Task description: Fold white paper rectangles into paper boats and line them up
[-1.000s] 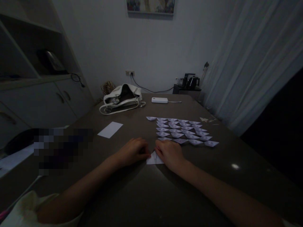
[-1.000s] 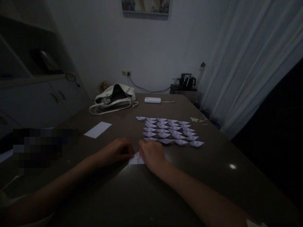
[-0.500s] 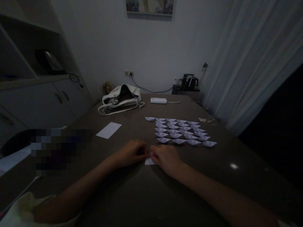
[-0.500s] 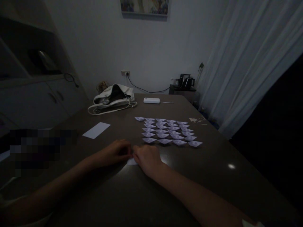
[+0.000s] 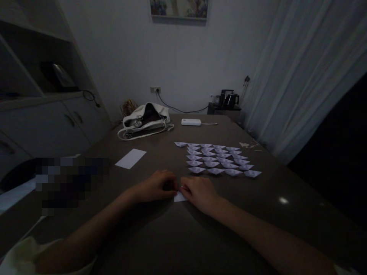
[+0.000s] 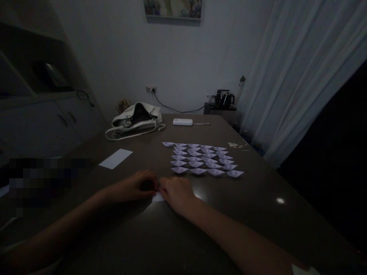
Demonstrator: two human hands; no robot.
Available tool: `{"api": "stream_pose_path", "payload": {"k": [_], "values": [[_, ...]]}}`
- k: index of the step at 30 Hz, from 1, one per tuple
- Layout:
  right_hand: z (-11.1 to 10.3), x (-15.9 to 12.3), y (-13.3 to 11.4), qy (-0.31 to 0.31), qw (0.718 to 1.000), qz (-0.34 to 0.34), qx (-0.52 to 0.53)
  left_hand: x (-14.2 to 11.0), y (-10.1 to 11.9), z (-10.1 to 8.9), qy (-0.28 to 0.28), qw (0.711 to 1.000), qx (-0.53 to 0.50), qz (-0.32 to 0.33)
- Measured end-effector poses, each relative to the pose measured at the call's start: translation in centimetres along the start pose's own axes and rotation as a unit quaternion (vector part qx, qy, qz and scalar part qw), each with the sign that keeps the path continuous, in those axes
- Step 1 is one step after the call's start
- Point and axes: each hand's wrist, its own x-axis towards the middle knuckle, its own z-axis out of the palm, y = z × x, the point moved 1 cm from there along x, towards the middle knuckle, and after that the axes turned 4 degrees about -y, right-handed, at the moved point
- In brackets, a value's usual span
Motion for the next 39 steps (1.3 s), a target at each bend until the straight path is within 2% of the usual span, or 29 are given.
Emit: {"api": "stream_pose_path", "payload": {"k": [6, 9, 12, 16, 23, 28, 31, 36, 39], "values": [[-0.7, -0.4, 1.0, 0.017, 1.000, 0.006, 0.003, -0.1, 0.1, 0.2, 0.019, 0.999, -0.012, 0.036], [-1.6, -0.8, 1.7, 0.016, 0.997, 0.064, -0.031, -0.2, 0.3, 0.3, 0.016, 0.997, -0.009, 0.070], [-2.1, -1.0, 1.9, 0.009, 0.995, 0.095, -0.041, -0.3, 0.4, 0.4, 0.012, 0.997, 0.006, 0.081], [-1.8, -1.0, 1.9, 0.021, 0.994, 0.100, -0.031, -0.4, 0.6, 0.4, 0.019, 0.995, 0.024, 0.091], [-0.9, -0.6, 2.2, 0.054, 0.990, 0.116, 0.053, -0.3, 0.5, 0.5, 0.027, 0.993, 0.026, 0.116], [-0.8, -0.5, 2.2, 0.052, 0.988, 0.124, 0.079, -0.2, 0.3, 0.6, 0.030, 0.990, 0.024, 0.136], [-0.6, -0.4, 2.2, 0.052, 0.989, 0.106, 0.094, -0.2, 0.4, 0.5, 0.031, 0.990, 0.016, 0.137], [-0.6, -0.6, 2.0, 0.074, 0.992, 0.014, 0.097, -0.2, 0.4, 0.5, 0.030, 0.990, 0.014, 0.137], [-0.8, -0.9, 1.8, 0.071, 0.994, -0.006, 0.080, -0.2, 0.3, 0.5, 0.030, 0.990, 0.016, 0.136]]}}
